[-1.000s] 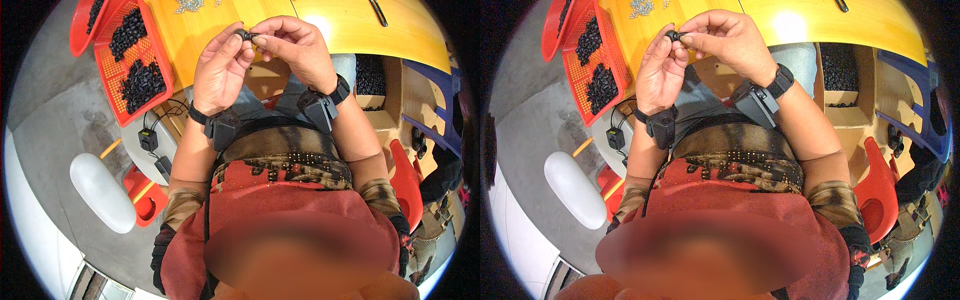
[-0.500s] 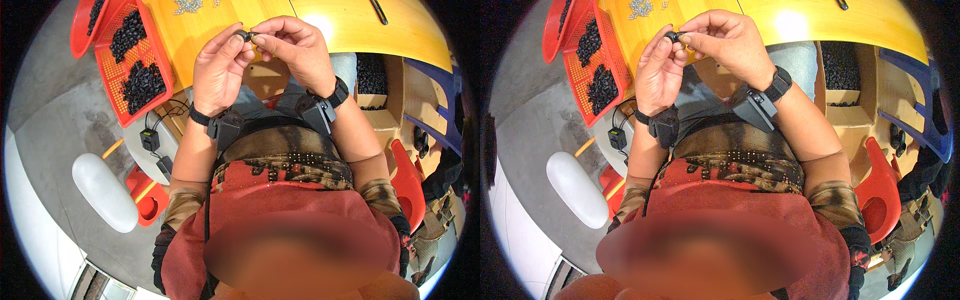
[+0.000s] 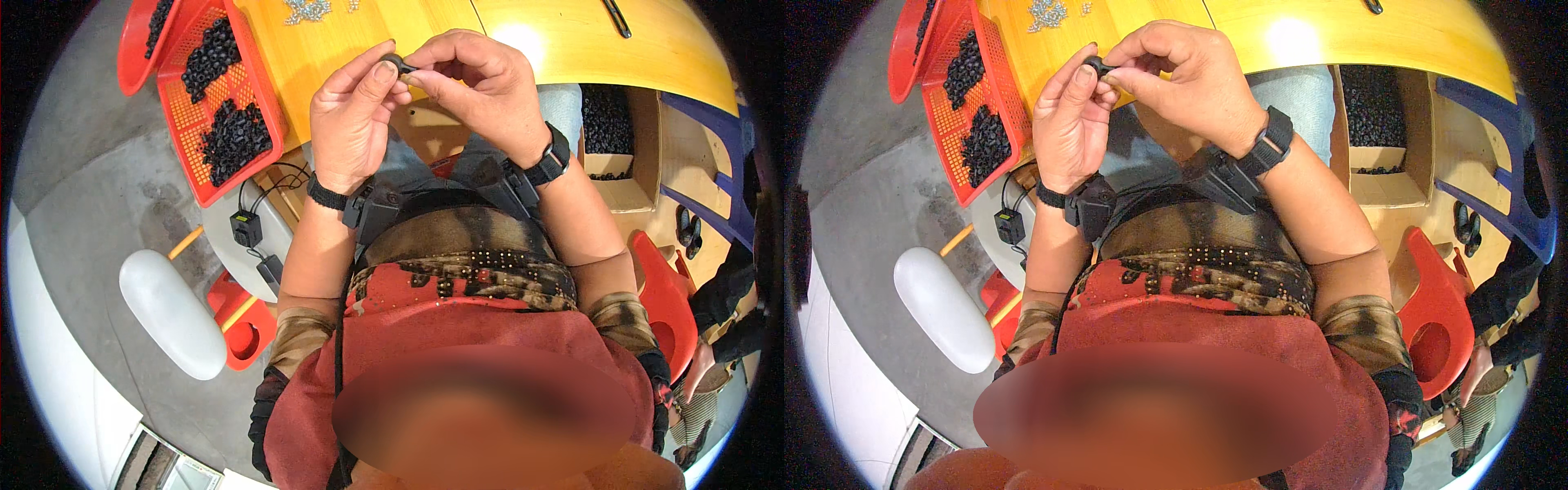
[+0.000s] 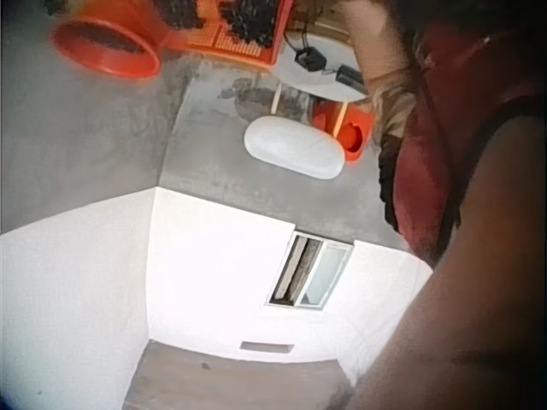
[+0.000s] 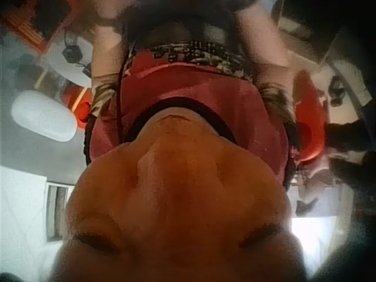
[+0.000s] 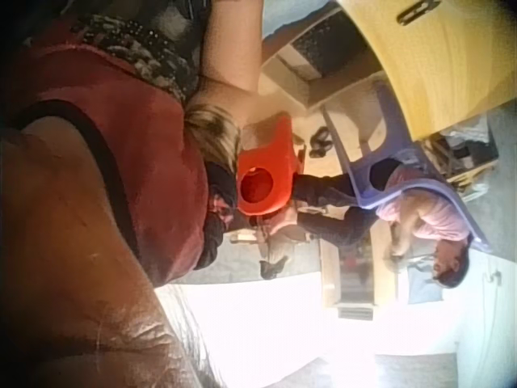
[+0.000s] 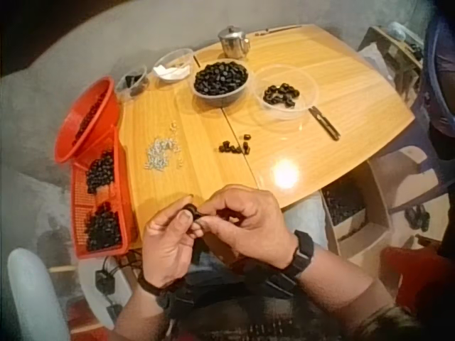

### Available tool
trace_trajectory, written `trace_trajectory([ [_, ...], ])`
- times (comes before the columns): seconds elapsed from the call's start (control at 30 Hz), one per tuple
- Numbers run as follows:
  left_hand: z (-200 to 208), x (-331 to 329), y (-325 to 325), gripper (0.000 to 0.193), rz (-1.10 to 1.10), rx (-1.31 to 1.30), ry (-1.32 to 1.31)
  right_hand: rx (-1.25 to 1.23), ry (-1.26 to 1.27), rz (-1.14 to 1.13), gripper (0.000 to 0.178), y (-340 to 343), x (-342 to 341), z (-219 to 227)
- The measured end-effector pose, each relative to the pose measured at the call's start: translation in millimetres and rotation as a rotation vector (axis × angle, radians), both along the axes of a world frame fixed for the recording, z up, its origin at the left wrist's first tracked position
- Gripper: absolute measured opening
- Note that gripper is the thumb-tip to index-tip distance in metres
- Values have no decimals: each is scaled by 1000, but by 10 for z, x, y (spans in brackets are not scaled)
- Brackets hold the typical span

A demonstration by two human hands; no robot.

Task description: The person assembles components by picking up metal pins and black rubber pieces, inserting each pin into a rubber piece by hand, and placing the assembled parts on the table.

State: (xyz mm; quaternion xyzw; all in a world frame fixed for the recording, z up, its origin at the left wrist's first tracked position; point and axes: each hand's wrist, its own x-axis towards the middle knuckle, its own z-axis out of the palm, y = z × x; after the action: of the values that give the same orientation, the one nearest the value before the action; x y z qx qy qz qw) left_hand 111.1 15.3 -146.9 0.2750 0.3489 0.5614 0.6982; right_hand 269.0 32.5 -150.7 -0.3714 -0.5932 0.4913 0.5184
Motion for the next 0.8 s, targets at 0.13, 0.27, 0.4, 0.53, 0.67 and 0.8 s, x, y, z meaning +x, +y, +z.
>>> trace_trajectory([
  [0.13, 45, 25, -12, 29, 17, 55, 128, -208, 234, 122, 11, -6, 27, 29],
  [0.27, 88, 51, -19, 27, 25, 138, 266, -268, 289, 228, 12, 20, 95, 58],
  [0.4, 95, 48, -30, 24, 34, 249, 434, -346, 402, 306, 13, 24, 101, -6],
  [0.53, 100, 47, -38, 23, 65, 371, 560, -348, 433, 310, 13, 15, 80, -17],
  [0.67, 120, 38, -40, 22, 51, 305, 533, -297, 318, 302, 13, 27, 107, 34],
  [0.8, 123, 17, -14, 25, -31, 245, 417, -229, 304, 334, 14, 73, 125, 50],
])
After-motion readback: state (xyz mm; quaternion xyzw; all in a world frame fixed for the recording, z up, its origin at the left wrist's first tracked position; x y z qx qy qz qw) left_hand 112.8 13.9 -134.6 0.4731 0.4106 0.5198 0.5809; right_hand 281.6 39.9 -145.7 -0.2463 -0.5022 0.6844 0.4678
